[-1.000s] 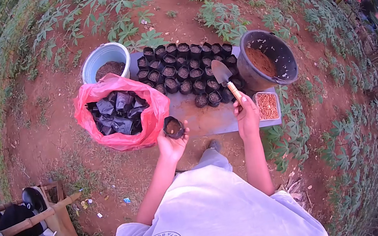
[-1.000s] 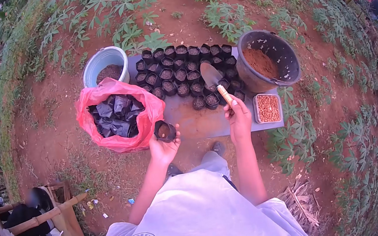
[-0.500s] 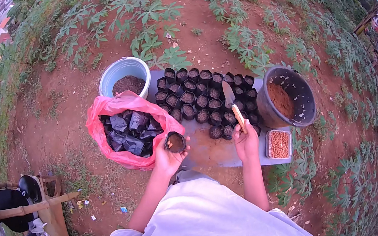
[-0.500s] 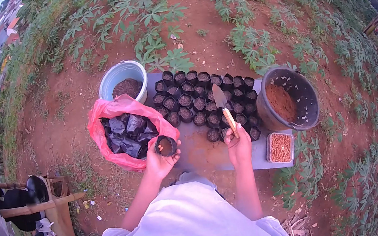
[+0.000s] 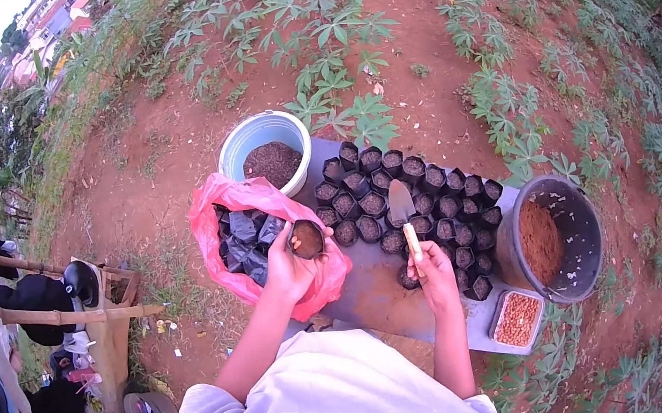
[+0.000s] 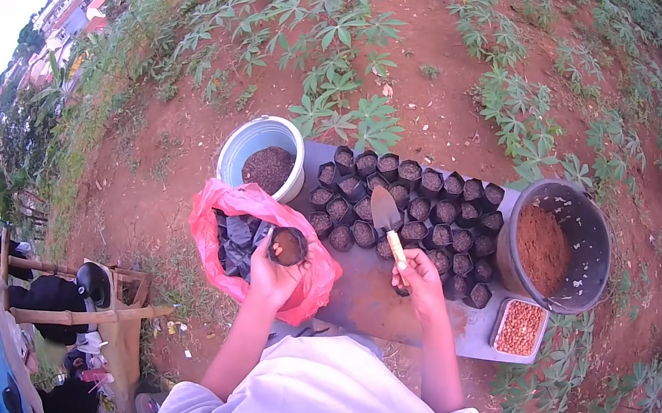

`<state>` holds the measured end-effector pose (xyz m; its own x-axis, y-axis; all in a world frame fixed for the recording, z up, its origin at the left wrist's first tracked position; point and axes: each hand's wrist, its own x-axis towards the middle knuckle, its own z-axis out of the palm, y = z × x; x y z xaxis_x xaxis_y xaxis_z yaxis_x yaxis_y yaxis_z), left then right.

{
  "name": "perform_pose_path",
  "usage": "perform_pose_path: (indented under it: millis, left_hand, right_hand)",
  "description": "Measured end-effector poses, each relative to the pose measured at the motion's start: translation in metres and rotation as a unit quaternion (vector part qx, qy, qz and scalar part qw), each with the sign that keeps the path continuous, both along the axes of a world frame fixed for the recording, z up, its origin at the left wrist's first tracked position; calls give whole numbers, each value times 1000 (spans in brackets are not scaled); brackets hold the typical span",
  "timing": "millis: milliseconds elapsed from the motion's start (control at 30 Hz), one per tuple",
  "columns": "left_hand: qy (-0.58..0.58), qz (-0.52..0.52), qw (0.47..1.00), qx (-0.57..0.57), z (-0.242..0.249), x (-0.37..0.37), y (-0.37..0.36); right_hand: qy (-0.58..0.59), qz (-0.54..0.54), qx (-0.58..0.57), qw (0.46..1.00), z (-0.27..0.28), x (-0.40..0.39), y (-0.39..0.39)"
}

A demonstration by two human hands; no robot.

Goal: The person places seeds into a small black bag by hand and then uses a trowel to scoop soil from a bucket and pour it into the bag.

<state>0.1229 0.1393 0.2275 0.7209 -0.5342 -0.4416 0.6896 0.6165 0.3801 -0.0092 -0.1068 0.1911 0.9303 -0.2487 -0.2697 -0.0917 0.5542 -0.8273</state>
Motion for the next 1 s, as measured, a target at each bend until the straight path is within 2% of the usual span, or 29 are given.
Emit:
perform_pose_path:
  millis: [67,233,300,400,500,600,667,800,867,933,1000]
  left_hand:
    - [-23,21,999,31,13,8,-5]
    - [-39,-16,997,-71,20,28,5]
    - [-34,-25,996,-77,21,36,11]
    - [-26,-76,992,-92,15,64,20]
    - [-14,-86,992,-87,7,100,35]
    - [-67,-148,984,-69,5,140,58]
    - [-52,-161,983,-70,2,167,78]
    - [-72,-171,982,-45,-3,211,116]
    - [-89,-149,984,26,-1,224,135]
    - [-94,-146,985,6,-25,236,159]
    - [-77,-142,987,10,-29,245,180]
  right_hand:
    - [8,5,-5,1000,0,-1,1]
    - [31,-6,12,999,3,0,19]
    - [36,-24,21,999,4,1,30]
    - [43,-60,-17,997,4,3,50]
    - [62,-77,-103,990,8,21,75]
    - [69,-119,-133,982,15,53,106]
    - [101,-161,-150,970,26,85,131]
    - [92,-228,-252,936,23,152,177]
    - [92,-258,-360,892,21,180,199]
    - [111,-237,-487,833,31,207,218]
    - [111,-203,-504,832,37,231,228]
